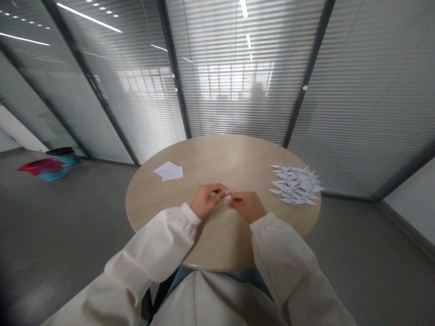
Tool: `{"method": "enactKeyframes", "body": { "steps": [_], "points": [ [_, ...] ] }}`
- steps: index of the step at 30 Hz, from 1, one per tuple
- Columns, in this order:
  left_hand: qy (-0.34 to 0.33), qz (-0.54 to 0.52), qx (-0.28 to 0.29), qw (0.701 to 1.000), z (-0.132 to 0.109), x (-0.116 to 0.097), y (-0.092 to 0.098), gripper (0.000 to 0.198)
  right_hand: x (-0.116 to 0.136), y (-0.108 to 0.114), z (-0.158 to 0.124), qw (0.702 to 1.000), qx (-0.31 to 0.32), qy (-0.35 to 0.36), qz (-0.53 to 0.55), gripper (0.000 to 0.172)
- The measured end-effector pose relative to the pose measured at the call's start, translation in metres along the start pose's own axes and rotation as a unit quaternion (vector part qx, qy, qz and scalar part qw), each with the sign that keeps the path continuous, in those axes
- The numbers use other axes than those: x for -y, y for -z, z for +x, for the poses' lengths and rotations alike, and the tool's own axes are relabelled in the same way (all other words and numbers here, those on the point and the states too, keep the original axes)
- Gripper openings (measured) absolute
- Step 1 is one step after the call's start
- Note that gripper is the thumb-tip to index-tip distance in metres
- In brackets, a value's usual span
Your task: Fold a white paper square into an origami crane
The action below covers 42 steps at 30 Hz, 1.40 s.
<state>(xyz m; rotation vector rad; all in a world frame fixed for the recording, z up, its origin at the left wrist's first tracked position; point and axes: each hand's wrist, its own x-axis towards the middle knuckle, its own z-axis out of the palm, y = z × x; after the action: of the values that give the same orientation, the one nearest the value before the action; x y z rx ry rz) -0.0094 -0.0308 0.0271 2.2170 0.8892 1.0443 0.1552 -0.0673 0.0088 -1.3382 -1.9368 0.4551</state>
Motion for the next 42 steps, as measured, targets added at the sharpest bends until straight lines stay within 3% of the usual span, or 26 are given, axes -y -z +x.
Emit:
{"method": "enactKeyframes", "body": {
  "steps": [12,21,27,35,42],
  "points": [
    [0.021,0.034,0.023,0.999,0.0012,0.0038,-0.0013,0.033,0.0074,0.0028,-0.0021,1.0,0.01,0.001,0.005,0.033],
    [0.038,-0.047,0.013,0.998,0.0023,0.0067,-0.0025,0.035,0.0056,0.0042,-0.0026,1.0,0.008,0.012,0.017,0.035],
    [0.055,-0.079,0.003,0.995,0.0055,0.0098,-0.0019,0.04,0.0045,0.0015,0.0,0.999,0.001,-0.018,0.05,0.03],
    [0.065,-0.17,0.006,0.983,0.0069,0.0024,-0.0014,0.039,-0.0009,0.0032,0.0011,0.992,-0.081,-0.072,0.062,0.034],
    [0.052,-0.192,-0.002,0.98,0.0063,0.0013,-0.0017,0.035,-0.0007,0.0038,0.0015,0.989,-0.106,-0.075,0.067,0.037]
  ]
}}
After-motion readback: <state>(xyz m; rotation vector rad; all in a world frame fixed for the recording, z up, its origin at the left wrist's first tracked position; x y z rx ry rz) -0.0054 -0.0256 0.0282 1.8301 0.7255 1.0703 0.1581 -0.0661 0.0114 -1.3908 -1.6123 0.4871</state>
